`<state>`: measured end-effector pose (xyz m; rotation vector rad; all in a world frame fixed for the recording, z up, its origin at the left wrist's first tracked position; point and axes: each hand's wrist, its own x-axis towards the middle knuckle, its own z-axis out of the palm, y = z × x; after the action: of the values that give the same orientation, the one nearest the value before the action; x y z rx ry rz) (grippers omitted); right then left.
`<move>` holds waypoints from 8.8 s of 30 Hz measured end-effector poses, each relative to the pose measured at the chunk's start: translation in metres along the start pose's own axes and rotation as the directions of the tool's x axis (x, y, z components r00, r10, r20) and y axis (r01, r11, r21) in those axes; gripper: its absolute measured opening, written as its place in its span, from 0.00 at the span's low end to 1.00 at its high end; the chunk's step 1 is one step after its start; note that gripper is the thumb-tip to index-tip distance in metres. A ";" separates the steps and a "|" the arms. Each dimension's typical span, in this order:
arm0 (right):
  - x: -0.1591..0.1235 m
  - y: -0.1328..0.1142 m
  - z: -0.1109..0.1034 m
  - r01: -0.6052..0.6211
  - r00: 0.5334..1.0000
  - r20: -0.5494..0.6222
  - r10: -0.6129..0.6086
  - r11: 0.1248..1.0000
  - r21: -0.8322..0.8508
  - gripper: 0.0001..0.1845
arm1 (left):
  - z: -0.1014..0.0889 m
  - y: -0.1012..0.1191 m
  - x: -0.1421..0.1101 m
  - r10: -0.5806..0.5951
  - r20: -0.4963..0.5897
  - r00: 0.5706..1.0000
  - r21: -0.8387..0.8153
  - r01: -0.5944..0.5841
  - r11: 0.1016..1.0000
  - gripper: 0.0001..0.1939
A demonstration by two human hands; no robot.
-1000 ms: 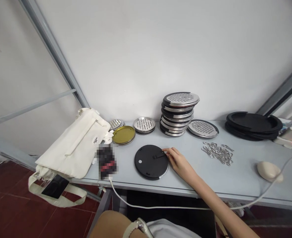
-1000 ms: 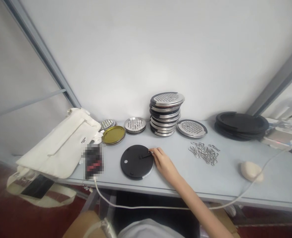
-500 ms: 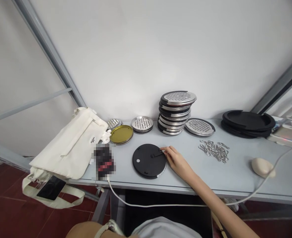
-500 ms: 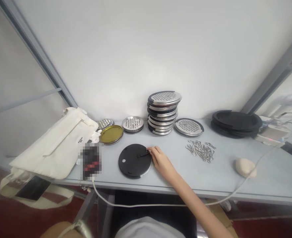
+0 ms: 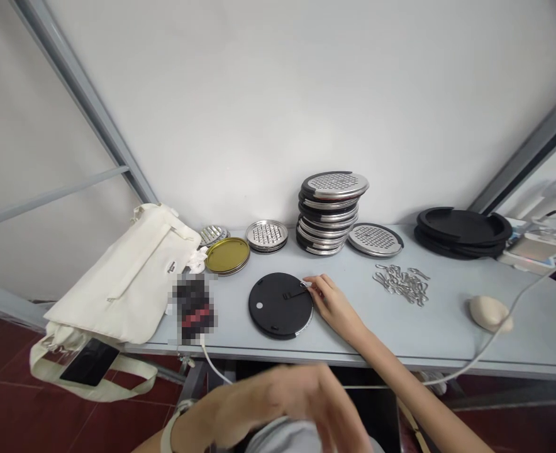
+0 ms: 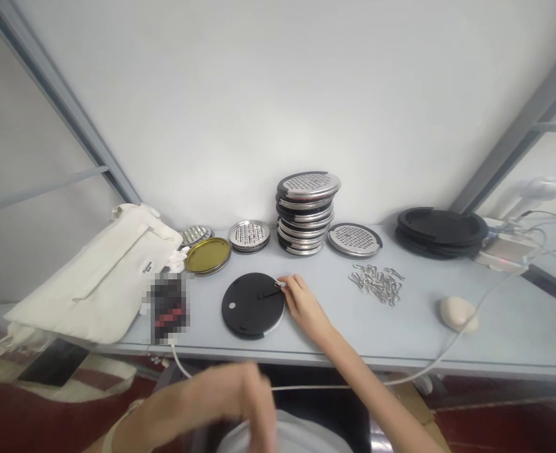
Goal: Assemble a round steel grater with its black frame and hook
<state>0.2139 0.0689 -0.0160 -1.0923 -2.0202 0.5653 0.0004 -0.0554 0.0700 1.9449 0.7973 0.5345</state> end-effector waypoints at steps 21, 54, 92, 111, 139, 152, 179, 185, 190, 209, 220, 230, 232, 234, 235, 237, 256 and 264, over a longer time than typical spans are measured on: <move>0.002 0.002 0.004 0.027 0.999 0.037 -0.027 1.000 -0.008 0.16 | 0.007 -0.084 0.038 0.219 -0.210 0.953 0.852 0.068 0.519 0.30; 0.002 0.003 0.003 -0.004 0.998 0.070 0.002 1.000 0.030 0.12 | 0.006 -0.084 0.036 0.217 -0.195 0.957 0.858 0.059 0.511 0.30; -0.001 0.005 0.006 0.088 0.996 0.015 -0.087 0.993 -0.078 0.15 | 0.005 -0.087 0.036 0.193 -0.186 0.963 0.844 0.056 0.533 0.31; 0.001 0.001 0.001 0.088 0.996 0.003 -0.088 0.990 -0.106 0.12 | 0.006 -0.085 0.036 0.177 -0.192 0.965 0.843 0.070 0.533 0.30; 0.001 -0.003 -0.003 -0.009 0.997 0.073 0.007 1.000 0.021 0.14 | 0.006 -0.086 0.037 0.192 -0.192 0.962 0.847 0.063 0.529 0.31; 0.001 -0.003 -0.002 -0.001 0.997 0.074 0.001 1.000 0.002 0.14 | 0.006 -0.086 0.037 0.212 -0.202 0.956 0.847 0.061 0.528 0.30; 0.001 0.001 0.001 0.008 0.996 0.084 -0.008 1.000 0.002 0.14 | 0.006 -0.085 0.036 0.184 -0.195 0.964 0.844 0.069 0.531 0.30; 0.001 0.000 0.001 0.018 0.996 0.082 -0.018 1.000 -0.002 0.13 | 0.006 -0.086 0.037 0.187 -0.195 0.963 0.846 0.068 0.529 0.30; 0.000 0.000 0.000 0.023 0.996 0.081 -0.023 1.000 0.009 0.13 | 0.006 -0.086 0.037 0.210 -0.197 0.958 0.851 0.061 0.521 0.30; -0.001 0.002 0.001 -0.002 0.996 0.089 0.000 1.000 0.024 0.15 | 0.006 -0.087 0.037 0.163 -0.183 0.970 0.847 0.071 0.526 0.31; 0.000 0.001 0.001 -0.001 0.997 0.081 0.000 1.000 0.009 0.13 | 0.006 -0.086 0.037 0.188 -0.188 0.964 0.850 0.064 0.524 0.31; 0.001 -0.005 -0.003 -0.017 0.997 0.080 0.016 1.000 0.015 0.12 | 0.006 -0.085 0.037 0.188 -0.192 0.963 0.849 0.067 0.524 0.30; 0.001 -0.006 -0.003 -0.028 0.996 0.086 0.027 0.999 0.016 0.12 | 0.006 -0.085 0.037 0.184 -0.191 0.964 0.848 0.068 0.525 0.30; 0.001 -0.006 -0.004 -0.036 0.995 0.093 0.035 0.999 0.011 0.12 | 0.006 -0.085 0.036 0.188 -0.193 0.963 0.848 0.067 0.525 0.30; 0.001 -0.006 -0.004 -0.038 0.995 0.095 0.037 0.999 0.007 0.13 | 0.006 -0.085 0.037 0.192 -0.194 0.962 0.849 0.066 0.524 0.30; 0.001 -0.006 -0.004 -0.034 0.995 0.095 0.034 0.999 -0.004 0.13 | 0.005 -0.085 0.037 0.193 -0.192 0.962 0.851 0.066 0.521 0.30; 0.001 -0.003 -0.001 0.018 0.999 0.051 -0.018 1.000 -0.008 0.09 | 0.005 -0.084 0.037 0.220 -0.215 0.952 0.842 0.066 0.535 0.29; 0.000 -0.004 0.000 0.048 0.999 -0.019 -0.050 0.997 -0.053 0.07 | 0.005 -0.083 0.037 0.206 -0.208 0.956 0.843 0.068 0.533 0.29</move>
<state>0.2115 0.0664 -0.0133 -1.0721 -2.0487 0.4767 0.0035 -0.0028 -0.0040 2.8623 1.3498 0.5243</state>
